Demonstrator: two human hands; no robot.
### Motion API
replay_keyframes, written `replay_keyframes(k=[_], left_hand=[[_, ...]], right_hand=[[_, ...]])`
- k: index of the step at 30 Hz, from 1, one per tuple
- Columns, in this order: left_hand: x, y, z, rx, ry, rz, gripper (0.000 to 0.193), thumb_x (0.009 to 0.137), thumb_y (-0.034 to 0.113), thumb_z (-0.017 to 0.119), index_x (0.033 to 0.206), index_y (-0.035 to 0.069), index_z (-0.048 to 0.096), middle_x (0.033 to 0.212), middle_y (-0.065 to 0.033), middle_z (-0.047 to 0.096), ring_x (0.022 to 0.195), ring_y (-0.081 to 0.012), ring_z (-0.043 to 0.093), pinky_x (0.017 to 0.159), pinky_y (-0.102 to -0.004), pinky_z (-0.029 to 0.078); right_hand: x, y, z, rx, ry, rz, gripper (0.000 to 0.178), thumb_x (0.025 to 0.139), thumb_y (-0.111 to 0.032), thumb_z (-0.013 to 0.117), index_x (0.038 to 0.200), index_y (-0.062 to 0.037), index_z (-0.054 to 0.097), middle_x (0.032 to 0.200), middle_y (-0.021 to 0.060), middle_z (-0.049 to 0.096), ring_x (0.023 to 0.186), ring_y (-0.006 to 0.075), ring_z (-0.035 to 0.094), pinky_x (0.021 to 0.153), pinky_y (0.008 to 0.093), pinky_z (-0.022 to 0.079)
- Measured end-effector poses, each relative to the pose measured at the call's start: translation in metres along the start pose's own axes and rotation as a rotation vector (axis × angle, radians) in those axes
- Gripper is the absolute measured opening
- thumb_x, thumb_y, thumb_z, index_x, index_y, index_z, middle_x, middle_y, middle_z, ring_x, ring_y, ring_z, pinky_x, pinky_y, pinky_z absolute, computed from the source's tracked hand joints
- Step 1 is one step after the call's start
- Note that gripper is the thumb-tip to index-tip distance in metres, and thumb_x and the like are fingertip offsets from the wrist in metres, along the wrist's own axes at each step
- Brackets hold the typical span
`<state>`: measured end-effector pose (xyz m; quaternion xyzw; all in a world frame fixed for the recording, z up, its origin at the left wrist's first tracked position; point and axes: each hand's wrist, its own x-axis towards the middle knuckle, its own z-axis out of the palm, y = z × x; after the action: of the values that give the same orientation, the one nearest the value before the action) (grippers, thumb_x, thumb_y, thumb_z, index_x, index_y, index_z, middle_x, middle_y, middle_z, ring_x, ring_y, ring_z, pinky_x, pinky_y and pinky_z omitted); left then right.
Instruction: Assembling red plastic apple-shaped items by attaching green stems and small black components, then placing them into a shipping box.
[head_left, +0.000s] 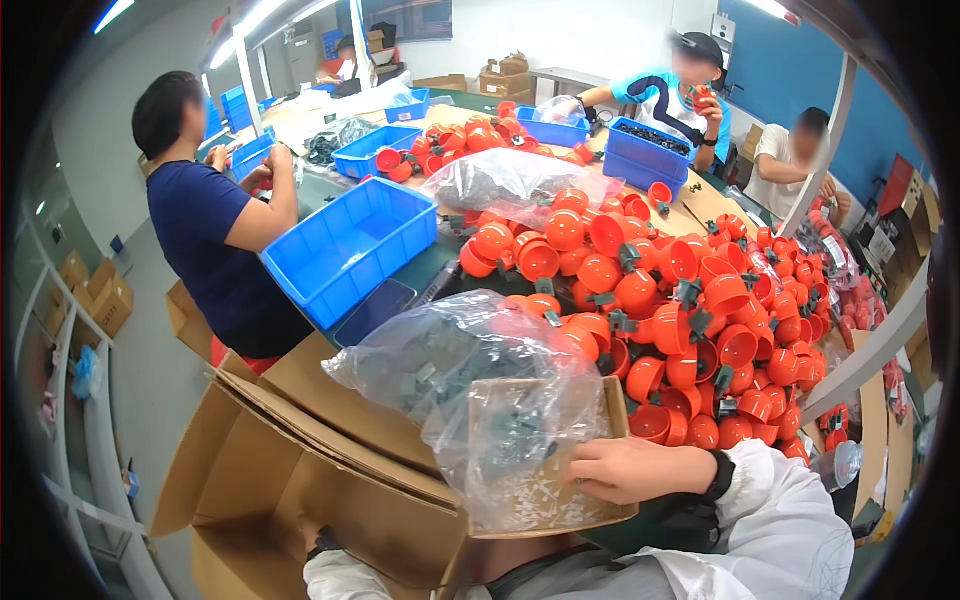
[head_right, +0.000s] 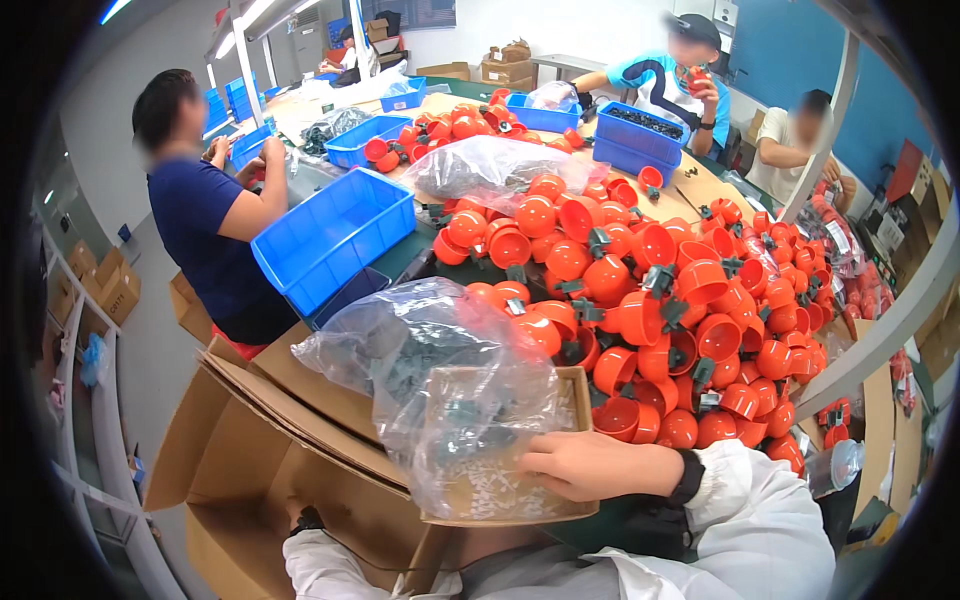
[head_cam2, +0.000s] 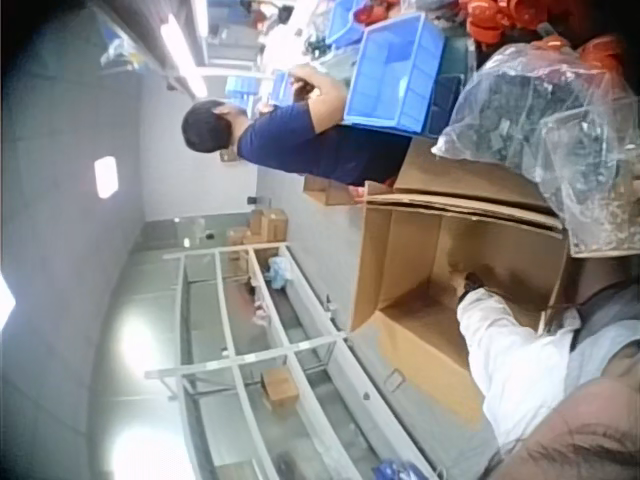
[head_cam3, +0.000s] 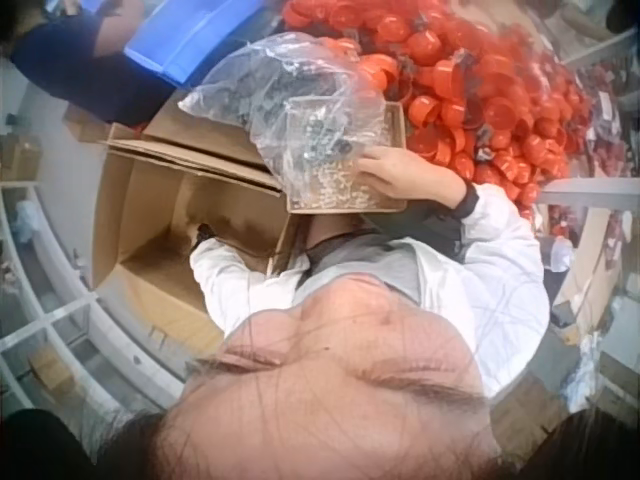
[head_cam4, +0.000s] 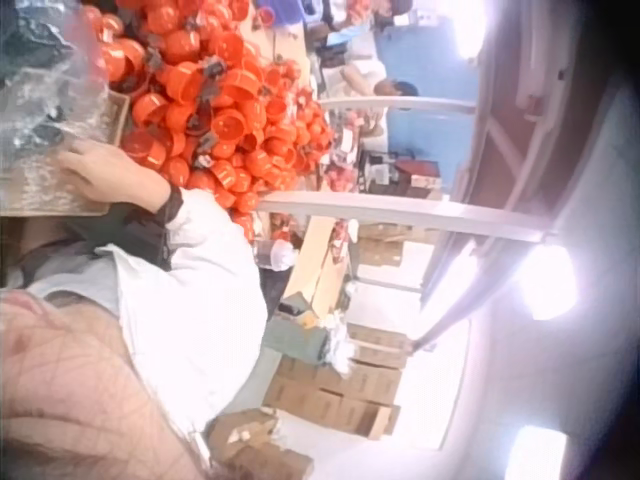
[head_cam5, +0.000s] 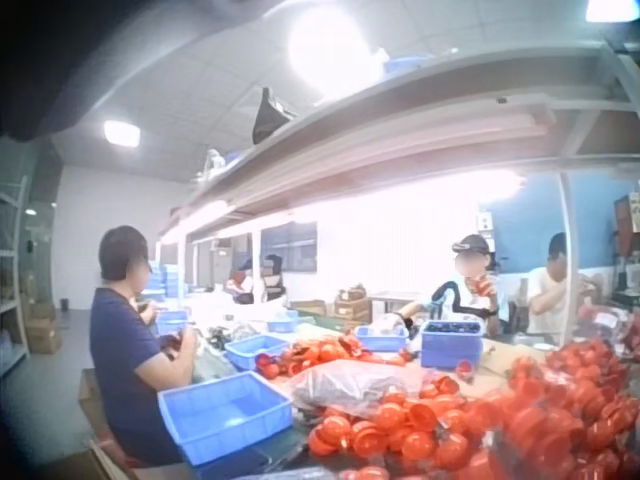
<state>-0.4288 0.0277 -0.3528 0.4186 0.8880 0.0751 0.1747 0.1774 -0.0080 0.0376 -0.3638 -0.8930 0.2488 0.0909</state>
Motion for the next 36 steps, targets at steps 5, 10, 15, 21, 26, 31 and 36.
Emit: replay_keyframes(k=[5, 10, 15, 21, 26, 31, 36], left_hand=[[-0.007, 0.079, 0.062, 0.067, 0.118, -0.035, 0.056, 0.079, 0.037, 0.055, 0.121, 0.000, 0.048, 0.100, -0.0190, 0.061, 0.090, -0.0315, 0.061, 0.071, -0.0396, 0.049], [0.032, 0.090, 0.062, 0.156, 0.299, -0.106, 0.062, 0.080, 0.040, 0.053, 0.127, 0.002, 0.043, 0.111, -0.0187, 0.057, 0.099, -0.0351, 0.057, 0.076, -0.0406, 0.049], [0.012, 0.192, 0.022, 0.016, 0.292, -0.057, 0.068, 0.081, 0.044, 0.049, 0.133, 0.004, 0.035, 0.135, -0.0214, 0.037, 0.119, -0.0430, 0.041, 0.094, -0.0475, 0.039], [-0.006, 0.263, 0.053, 0.036, 0.273, 0.209, 0.067, 0.081, 0.043, 0.049, 0.133, 0.004, 0.035, 0.136, -0.0219, 0.035, 0.121, -0.0441, 0.037, 0.096, -0.0500, 0.034], [-0.002, 0.380, 0.066, 0.095, 0.255, 0.346, 0.065, 0.082, 0.043, 0.048, 0.133, 0.005, 0.035, 0.138, -0.0225, 0.033, 0.124, -0.0452, 0.032, 0.099, -0.0526, 0.030], [0.035, 0.269, 0.100, 0.169, 0.244, 0.201, 0.064, 0.082, 0.042, 0.047, 0.134, 0.005, 0.035, 0.139, -0.0230, 0.031, 0.126, -0.0463, 0.028, 0.101, -0.0551, 0.025], [0.018, 0.230, 0.068, -0.037, 0.107, 0.183, 0.058, 0.083, 0.028, 0.046, 0.136, 0.009, 0.032, 0.144, -0.0265, 0.017, 0.130, -0.0515, 0.011, 0.100, -0.0663, 0.011]], right_hand=[[0.002, -0.002, 0.012, -0.134, 0.078, 0.077, 0.027, 0.080, -0.023, 0.061, 0.105, -0.0140, 0.055, 0.091, 0.0039, 0.054, 0.082, 0.0236, 0.057, 0.058, 0.0347, 0.050], [0.003, -0.011, 0.013, -0.216, 0.125, 0.142, 0.025, 0.080, -0.031, 0.062, 0.101, -0.0174, 0.059, 0.086, 0.0017, 0.056, 0.073, 0.0211, 0.058, 0.054, 0.0322, 0.049], [0.002, -0.006, 0.011, -0.194, 0.079, 0.177, 0.024, 0.080, -0.031, 0.062, 0.099, -0.0165, 0.059, 0.086, 0.0022, 0.057, 0.073, 0.0221, 0.058, 0.054, 0.0322, 0.049], [0.005, -0.008, 0.010, -0.179, 0.077, 0.165, 0.024, 0.079, -0.030, 0.062, 0.097, -0.0149, 0.059, 0.090, 0.0026, 0.059, 0.074, 0.0226, 0.059, 0.054, 0.0324, 0.049], [0.011, 0.000, 0.016, -0.184, -0.036, 0.155, 0.026, 0.075, -0.031, 0.064, 0.097, -0.0161, 0.060, 0.092, 0.0021, 0.061, 0.076, 0.0223, 0.060, 0.054, 0.0321, 0.049], [0.010, -0.008, 0.014, -0.234, 0.051, 0.219, 0.029, 0.066, -0.029, 0.070, 0.092, -0.0178, 0.062, 0.092, 0.0019, 0.063, 0.081, 0.0236, 0.061, 0.057, 0.0339, 0.049], [0.013, -0.008, 0.014, -0.259, 0.067, 0.144, 0.027, 0.065, -0.025, 0.070, 0.090, -0.0165, 0.063, 0.089, 0.0040, 0.062, 0.079, 0.0266, 0.061, 0.058, 0.0365, 0.048]])
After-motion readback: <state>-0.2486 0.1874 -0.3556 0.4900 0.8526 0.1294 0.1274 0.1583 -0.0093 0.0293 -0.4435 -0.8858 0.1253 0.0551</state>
